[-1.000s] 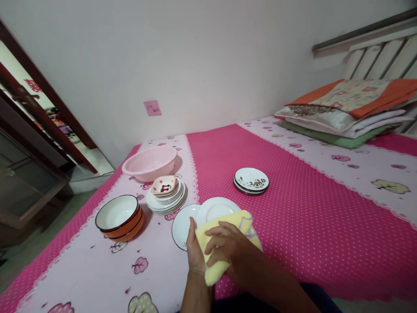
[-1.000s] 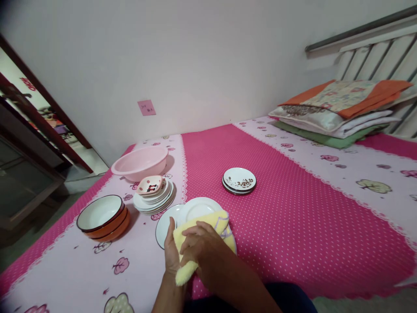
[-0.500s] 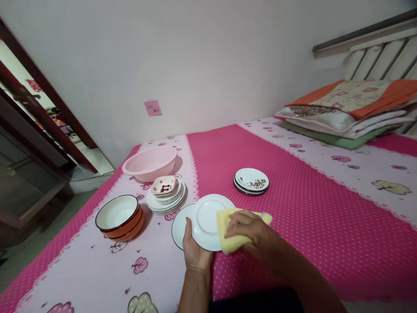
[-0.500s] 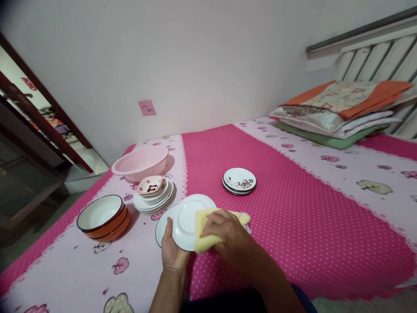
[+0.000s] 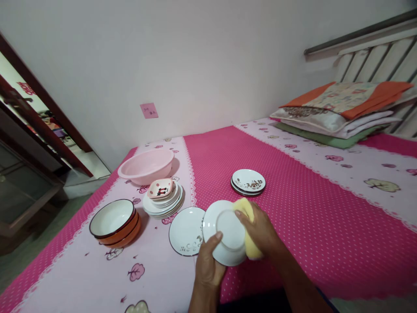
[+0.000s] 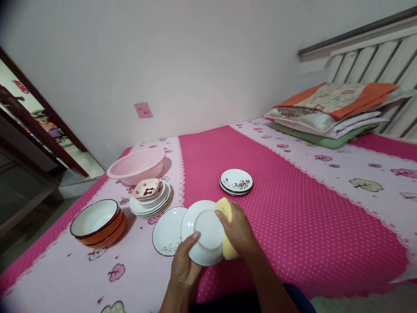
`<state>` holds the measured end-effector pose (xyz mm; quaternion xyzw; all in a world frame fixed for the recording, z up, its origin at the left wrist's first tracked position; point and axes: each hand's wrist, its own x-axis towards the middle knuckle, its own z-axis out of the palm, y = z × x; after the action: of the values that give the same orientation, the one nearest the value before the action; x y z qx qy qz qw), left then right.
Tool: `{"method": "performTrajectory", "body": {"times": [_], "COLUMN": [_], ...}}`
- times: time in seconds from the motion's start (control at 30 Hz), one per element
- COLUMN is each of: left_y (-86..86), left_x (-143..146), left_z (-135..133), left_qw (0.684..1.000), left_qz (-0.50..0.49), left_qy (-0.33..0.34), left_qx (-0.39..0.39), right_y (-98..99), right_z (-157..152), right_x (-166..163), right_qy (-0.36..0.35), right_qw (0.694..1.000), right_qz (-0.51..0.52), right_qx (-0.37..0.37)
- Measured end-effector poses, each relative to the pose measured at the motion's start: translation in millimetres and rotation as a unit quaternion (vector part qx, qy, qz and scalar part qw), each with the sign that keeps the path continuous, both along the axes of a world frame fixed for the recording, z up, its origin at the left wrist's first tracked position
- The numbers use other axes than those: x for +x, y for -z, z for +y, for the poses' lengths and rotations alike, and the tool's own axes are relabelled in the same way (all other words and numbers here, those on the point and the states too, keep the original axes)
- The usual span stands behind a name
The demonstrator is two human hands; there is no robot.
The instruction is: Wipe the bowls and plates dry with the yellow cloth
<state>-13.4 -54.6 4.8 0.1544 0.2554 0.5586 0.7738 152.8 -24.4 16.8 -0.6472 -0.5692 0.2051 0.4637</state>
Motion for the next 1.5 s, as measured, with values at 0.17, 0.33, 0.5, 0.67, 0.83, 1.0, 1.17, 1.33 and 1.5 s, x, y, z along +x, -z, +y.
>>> {"method": "performTrajectory", "body": {"times": [0.17,0.33,0.5,0.67,0.83,1.0,1.17,1.33,1.5], "left_y": [12.2,6.7,6.7,39.0,41.1,15.6,15.4,16.9,8.2], "left_x": [22,29,39,44,35,20,3,-11,-16], "left_z": [-19,-37,-34,-14,-12,-20,-9,2,-1], "left_qw": [0.967,0.869,0.85,0.792,0.728,0.8,0.841,0.826,0.841], "left_qz": [0.234,0.372,0.358,0.459,0.522,0.499,0.485,0.537,0.527], "left_qy": [0.013,0.037,0.047,0.101,0.142,0.052,-0.172,-0.107,-0.009], "left_qx": [0.101,0.325,0.383,0.391,0.422,0.33,0.169,0.133,0.122], "right_y": [-2.8,-17.0,-28.1,-15.9,5.7,19.7,22.7,17.9,17.1], "right_z": [0,-5,-9,-6,2,10,14,17,22], "right_x": [15,31,46,52,55,59,65,66,63], "right_qy": [0.034,0.053,0.037,-0.008,-0.016,-0.041,-0.061,-0.097,-0.118], "right_qw": [0.999,0.997,0.996,0.994,0.993,0.991,0.977,0.956,0.949], "right_qz": [-0.008,0.001,0.024,0.02,0.03,0.087,0.185,0.265,0.275], "right_qx": [-0.032,-0.064,-0.076,-0.108,-0.112,-0.097,-0.087,-0.083,-0.097]}}
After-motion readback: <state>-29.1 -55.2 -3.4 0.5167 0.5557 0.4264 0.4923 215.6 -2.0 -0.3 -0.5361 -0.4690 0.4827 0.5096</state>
